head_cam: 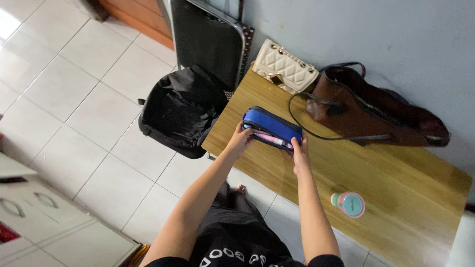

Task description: The person places a blue cosmetic bag on the floor, opens it, and removes multiple items including tubes, bottles, and small containers. They then place each item into an open drawer of a white cabinet.

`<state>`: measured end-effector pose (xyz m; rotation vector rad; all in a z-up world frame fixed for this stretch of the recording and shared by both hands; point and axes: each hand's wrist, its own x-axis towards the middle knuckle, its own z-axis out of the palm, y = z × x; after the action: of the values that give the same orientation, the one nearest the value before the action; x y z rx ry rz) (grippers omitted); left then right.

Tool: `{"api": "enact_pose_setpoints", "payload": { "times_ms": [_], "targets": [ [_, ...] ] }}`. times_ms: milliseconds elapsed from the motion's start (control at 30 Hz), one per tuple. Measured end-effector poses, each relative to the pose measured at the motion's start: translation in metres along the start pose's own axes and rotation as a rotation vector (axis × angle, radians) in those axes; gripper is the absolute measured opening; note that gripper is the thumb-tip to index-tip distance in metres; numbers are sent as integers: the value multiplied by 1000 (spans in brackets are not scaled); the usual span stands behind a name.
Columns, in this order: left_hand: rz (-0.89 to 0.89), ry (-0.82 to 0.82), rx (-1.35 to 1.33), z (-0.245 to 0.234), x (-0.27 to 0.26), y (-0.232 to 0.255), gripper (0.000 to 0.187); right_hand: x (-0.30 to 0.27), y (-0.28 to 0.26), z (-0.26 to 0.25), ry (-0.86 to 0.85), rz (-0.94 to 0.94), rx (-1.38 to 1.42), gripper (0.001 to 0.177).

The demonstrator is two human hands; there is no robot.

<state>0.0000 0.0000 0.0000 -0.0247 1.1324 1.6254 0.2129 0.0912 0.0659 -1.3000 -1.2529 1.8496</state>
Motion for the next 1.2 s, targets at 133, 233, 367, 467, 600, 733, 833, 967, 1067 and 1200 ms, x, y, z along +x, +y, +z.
{"api": "enact_pose_setpoints", "payload": {
  "times_ms": [133,233,367,467,600,733,833,967,1067,1200],
  "targets": [
    [76,-6,-60,-18,-37,11,66,1,21,5,-122,-143,-4,69],
    [152,-4,-97,-39,-64,25,64,4,28,22,-212,-250,-44,67],
    [209,63,-146,-74,-102,42,63,-8,27,59,-307,-194,-59,66],
    [288,87,-170,-103,-132,56,65,-23,20,97,-359,-107,-64,63],
    [325,165,-229,-144,-183,81,64,-51,9,159,-467,-50,-99,60],
    [406,194,-287,-190,-229,102,64,-85,5,224,-573,-33,-176,58],
    [457,219,-326,-229,-257,114,66,-109,7,274,-621,-2,-241,61],
    [514,294,-372,-285,-293,126,66,-138,20,338,-733,31,-313,65],
    [542,359,-401,-326,-319,135,67,-154,40,389,-814,42,-334,62],
    [558,450,-404,-382,-351,142,68,-176,75,448,-924,75,-337,57]
  ]
}}
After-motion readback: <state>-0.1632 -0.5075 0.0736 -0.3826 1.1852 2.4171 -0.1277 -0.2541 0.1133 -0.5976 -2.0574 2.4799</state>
